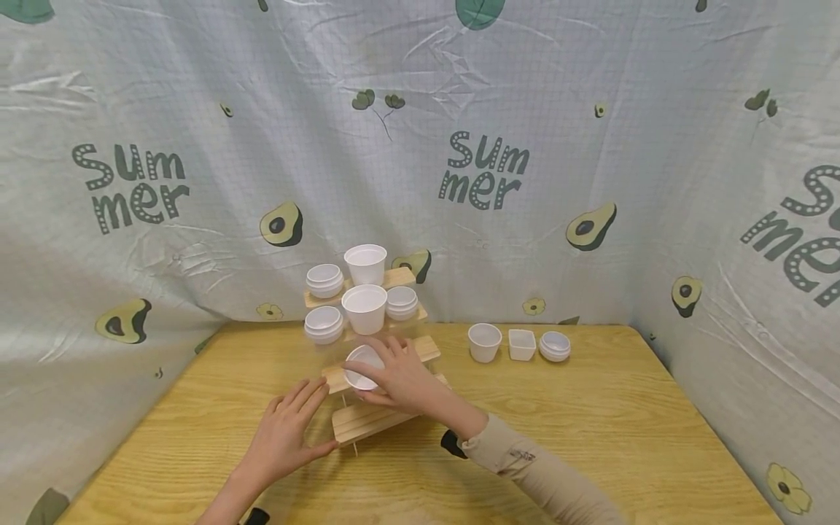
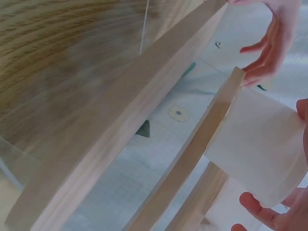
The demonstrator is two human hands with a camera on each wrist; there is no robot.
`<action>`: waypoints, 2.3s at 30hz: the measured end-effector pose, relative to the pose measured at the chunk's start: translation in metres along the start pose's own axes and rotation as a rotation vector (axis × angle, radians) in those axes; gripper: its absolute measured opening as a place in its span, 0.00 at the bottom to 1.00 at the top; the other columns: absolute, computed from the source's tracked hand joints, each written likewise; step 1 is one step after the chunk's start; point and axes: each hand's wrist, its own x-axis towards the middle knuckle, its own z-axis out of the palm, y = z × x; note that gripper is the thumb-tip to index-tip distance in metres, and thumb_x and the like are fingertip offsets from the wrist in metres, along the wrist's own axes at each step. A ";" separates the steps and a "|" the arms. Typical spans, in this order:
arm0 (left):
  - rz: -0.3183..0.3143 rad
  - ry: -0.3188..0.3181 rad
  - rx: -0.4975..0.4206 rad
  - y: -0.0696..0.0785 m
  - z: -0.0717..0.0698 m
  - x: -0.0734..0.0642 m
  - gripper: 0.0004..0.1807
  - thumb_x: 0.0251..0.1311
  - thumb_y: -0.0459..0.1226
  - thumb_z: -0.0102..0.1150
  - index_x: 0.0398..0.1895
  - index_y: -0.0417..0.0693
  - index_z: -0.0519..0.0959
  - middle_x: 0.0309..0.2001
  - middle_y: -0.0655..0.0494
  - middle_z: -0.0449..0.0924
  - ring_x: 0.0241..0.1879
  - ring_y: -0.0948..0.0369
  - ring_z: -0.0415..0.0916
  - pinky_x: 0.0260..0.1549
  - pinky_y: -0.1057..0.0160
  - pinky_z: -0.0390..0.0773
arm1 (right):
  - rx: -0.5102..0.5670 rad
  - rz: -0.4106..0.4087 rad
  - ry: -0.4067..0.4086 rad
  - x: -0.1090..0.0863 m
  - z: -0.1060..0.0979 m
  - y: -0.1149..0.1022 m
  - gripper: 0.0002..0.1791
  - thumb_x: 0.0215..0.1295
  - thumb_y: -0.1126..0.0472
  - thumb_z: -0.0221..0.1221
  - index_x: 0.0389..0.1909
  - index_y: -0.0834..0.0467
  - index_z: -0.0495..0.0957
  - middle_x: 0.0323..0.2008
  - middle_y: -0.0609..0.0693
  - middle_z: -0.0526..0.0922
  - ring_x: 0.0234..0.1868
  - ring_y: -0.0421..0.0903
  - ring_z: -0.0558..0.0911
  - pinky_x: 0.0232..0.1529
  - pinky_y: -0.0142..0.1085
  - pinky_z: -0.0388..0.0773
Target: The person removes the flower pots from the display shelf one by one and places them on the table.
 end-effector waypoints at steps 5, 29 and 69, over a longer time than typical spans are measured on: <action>0.002 0.000 -0.007 0.001 0.000 0.000 0.46 0.30 0.60 0.66 0.55 0.45 0.71 0.58 0.52 0.69 0.57 0.47 0.66 0.46 0.43 0.70 | 0.015 0.000 -0.008 -0.008 -0.003 0.001 0.28 0.57 0.40 0.52 0.60 0.37 0.62 0.60 0.54 0.63 0.51 0.50 0.67 0.45 0.45 0.65; -0.016 -0.031 -0.018 0.001 -0.001 0.001 0.47 0.31 0.60 0.66 0.57 0.46 0.69 0.59 0.52 0.68 0.58 0.47 0.64 0.47 0.41 0.69 | 0.030 0.044 0.007 -0.058 -0.009 0.026 0.29 0.54 0.43 0.57 0.59 0.39 0.65 0.55 0.56 0.67 0.52 0.56 0.66 0.44 0.50 0.65; -0.020 -0.029 -0.023 0.000 0.001 0.001 0.47 0.31 0.60 0.67 0.57 0.45 0.69 0.59 0.52 0.67 0.58 0.47 0.64 0.48 0.41 0.68 | 0.008 0.205 -0.053 -0.129 -0.004 0.082 0.26 0.59 0.46 0.52 0.59 0.44 0.65 0.53 0.57 0.68 0.51 0.55 0.67 0.43 0.51 0.61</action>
